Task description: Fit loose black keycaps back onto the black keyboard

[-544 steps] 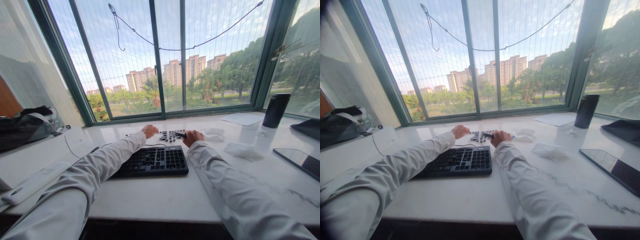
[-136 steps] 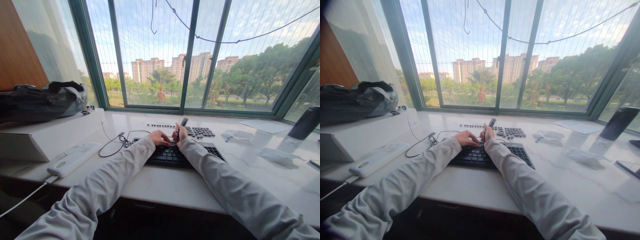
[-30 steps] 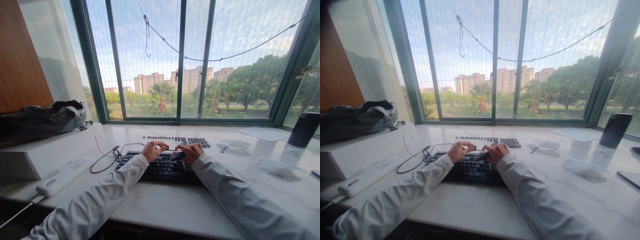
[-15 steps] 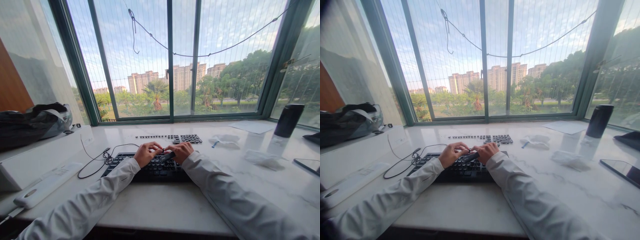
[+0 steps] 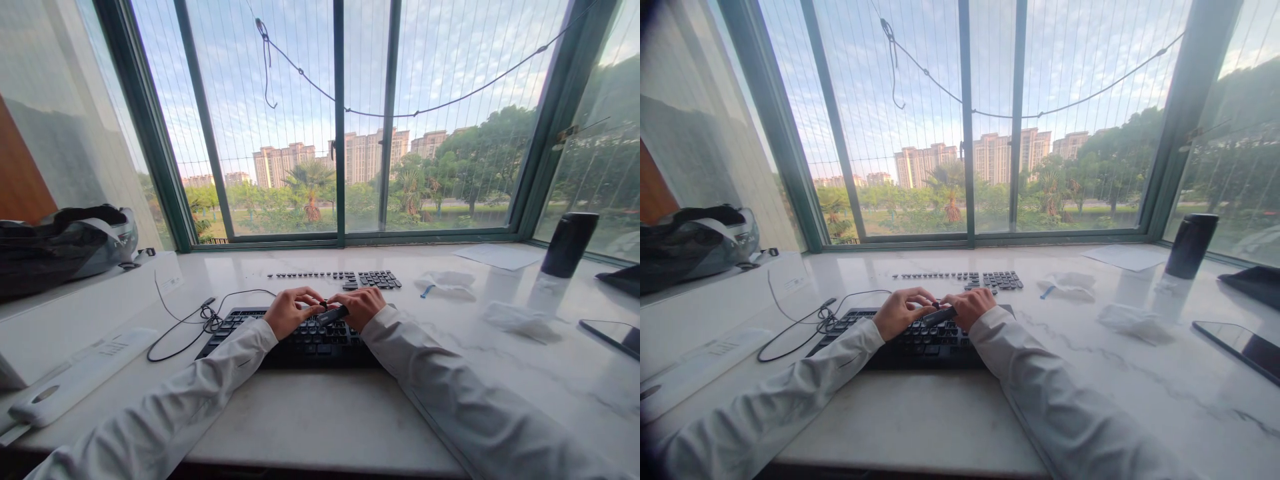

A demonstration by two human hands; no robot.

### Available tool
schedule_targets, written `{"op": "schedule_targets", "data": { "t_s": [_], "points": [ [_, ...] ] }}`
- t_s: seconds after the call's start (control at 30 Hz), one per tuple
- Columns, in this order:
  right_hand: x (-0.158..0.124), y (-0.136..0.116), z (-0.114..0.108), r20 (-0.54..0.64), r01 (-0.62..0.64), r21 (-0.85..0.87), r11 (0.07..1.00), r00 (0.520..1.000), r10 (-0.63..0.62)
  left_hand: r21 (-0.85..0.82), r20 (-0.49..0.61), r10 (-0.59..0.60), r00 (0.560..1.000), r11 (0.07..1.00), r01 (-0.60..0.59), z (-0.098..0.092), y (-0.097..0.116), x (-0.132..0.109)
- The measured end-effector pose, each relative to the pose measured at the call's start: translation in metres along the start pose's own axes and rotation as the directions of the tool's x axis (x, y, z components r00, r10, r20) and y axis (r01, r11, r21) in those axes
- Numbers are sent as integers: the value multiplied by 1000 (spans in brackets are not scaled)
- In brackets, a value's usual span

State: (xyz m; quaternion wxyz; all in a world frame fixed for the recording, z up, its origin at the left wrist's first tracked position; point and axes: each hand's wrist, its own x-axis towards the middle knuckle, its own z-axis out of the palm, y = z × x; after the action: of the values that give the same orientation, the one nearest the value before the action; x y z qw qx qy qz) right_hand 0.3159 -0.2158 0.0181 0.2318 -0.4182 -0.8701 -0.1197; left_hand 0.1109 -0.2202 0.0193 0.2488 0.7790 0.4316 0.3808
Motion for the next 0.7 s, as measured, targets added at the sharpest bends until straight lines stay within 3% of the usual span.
{"op": "schedule_targets", "data": {
  "t_s": [0.13,0.33,0.7],
  "points": [
    [0,-2,-2,40,-6,-11,1000,999,7,134,-23,19,1000,991,-16,0,-3,-2],
    [1,-1,-3,74,17,-27,1000,997,-15,370,-76,197,977,916,-156,-1,3,-5],
    [0,-2,-8,79,-71,-29,997,994,73,461,-81,268,960,864,-202,-4,9,-8]
  ]
}}
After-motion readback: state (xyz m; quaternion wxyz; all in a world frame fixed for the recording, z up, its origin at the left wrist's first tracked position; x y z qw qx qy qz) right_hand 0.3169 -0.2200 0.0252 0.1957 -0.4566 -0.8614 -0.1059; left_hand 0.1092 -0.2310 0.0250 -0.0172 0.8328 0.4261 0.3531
